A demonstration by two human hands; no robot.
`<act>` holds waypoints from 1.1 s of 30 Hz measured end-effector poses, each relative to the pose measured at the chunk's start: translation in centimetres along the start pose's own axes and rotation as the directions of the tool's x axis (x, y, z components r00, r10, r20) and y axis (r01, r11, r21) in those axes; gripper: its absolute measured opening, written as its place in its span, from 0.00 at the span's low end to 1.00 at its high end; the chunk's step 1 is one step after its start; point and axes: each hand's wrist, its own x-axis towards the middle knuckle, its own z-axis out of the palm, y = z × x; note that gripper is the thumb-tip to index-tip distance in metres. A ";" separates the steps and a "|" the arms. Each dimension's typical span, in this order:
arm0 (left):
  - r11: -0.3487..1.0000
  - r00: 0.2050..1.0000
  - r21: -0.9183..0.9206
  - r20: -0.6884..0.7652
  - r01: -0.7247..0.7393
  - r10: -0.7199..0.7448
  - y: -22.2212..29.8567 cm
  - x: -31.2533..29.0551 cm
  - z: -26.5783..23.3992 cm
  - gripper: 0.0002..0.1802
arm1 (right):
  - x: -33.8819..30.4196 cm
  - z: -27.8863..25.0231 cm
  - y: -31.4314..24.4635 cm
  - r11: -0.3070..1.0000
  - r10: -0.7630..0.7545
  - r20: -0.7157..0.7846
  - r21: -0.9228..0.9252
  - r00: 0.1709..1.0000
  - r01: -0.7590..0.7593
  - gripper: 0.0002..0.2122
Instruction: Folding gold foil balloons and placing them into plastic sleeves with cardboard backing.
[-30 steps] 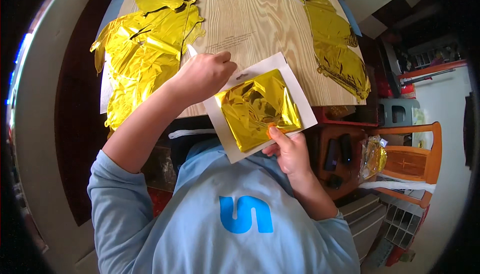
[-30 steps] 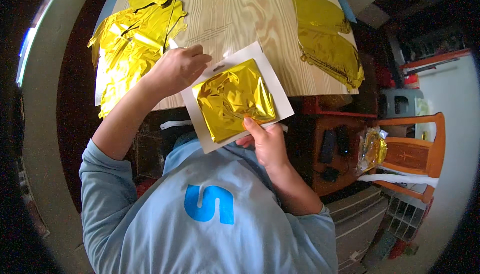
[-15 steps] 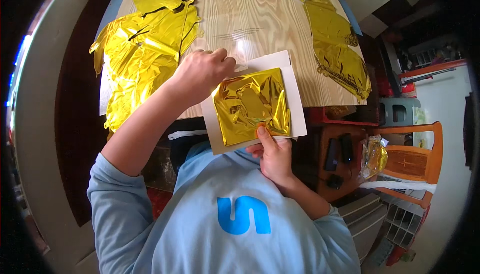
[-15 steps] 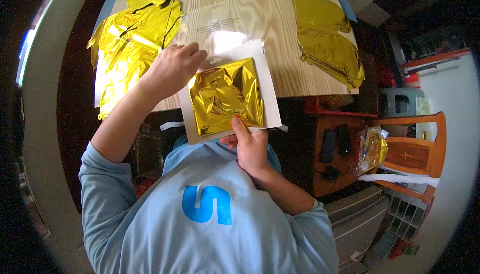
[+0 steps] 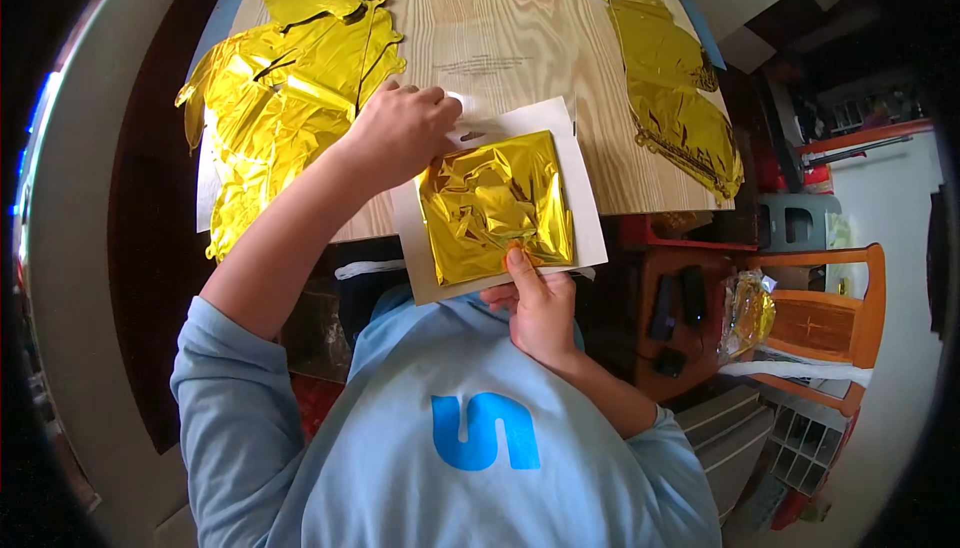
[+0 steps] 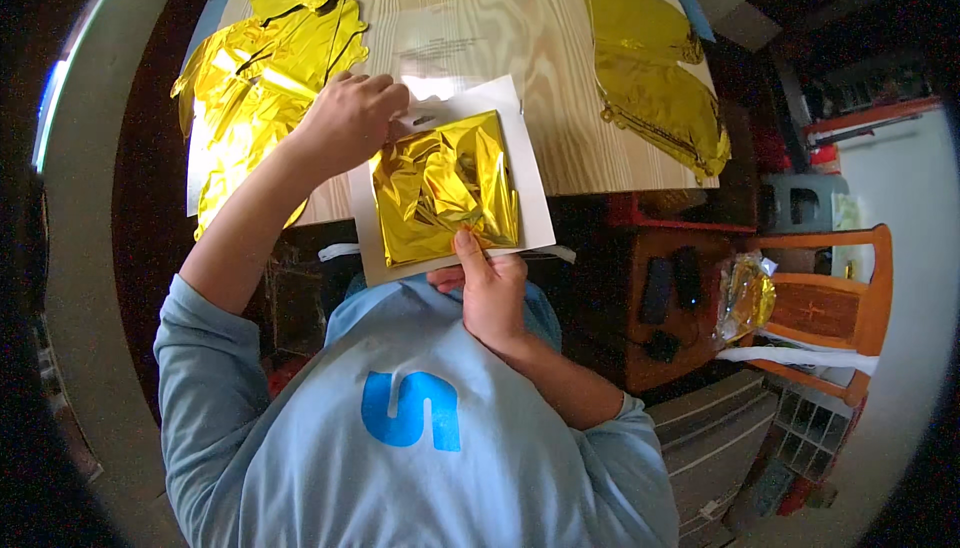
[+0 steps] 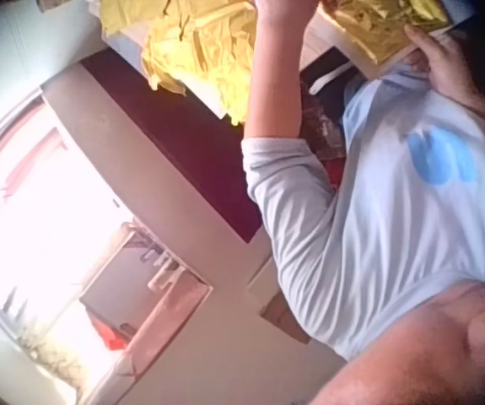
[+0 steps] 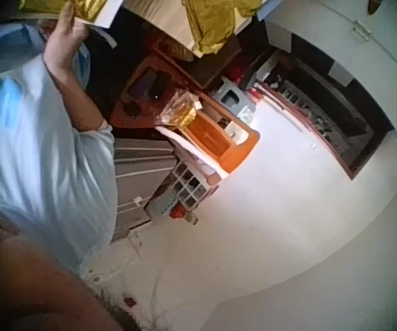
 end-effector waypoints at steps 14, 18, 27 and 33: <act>0.943 0.976 -0.267 0.147 0.196 -0.162 0.5 1.6 -0.7 0.08 | -1.7 -0.9 -0.7 1.000 -0.006 -0.057 -0.023 0.998 0.005 0.14; 0.974 0.981 -0.165 0.137 0.157 -0.135 0.6 1.5 -1.2 0.09 | -1.5 -0.6 -0.6 0.999 -0.036 -0.061 0.004 0.997 0.036 0.14; 0.942 0.957 -0.253 0.241 0.221 -0.160 -0.5 2.4 -1.9 0.08 | -1.6 -0.1 -0.2 0.998 -0.062 -0.112 -0.019 0.992 0.060 0.14; 0.980 0.964 -0.166 0.258 0.112 -0.067 1.7 2.3 -2.8 0.15 | -0.2 0.2 0.1 0.993 -0.057 -0.077 0.094 0.995 0.064 0.14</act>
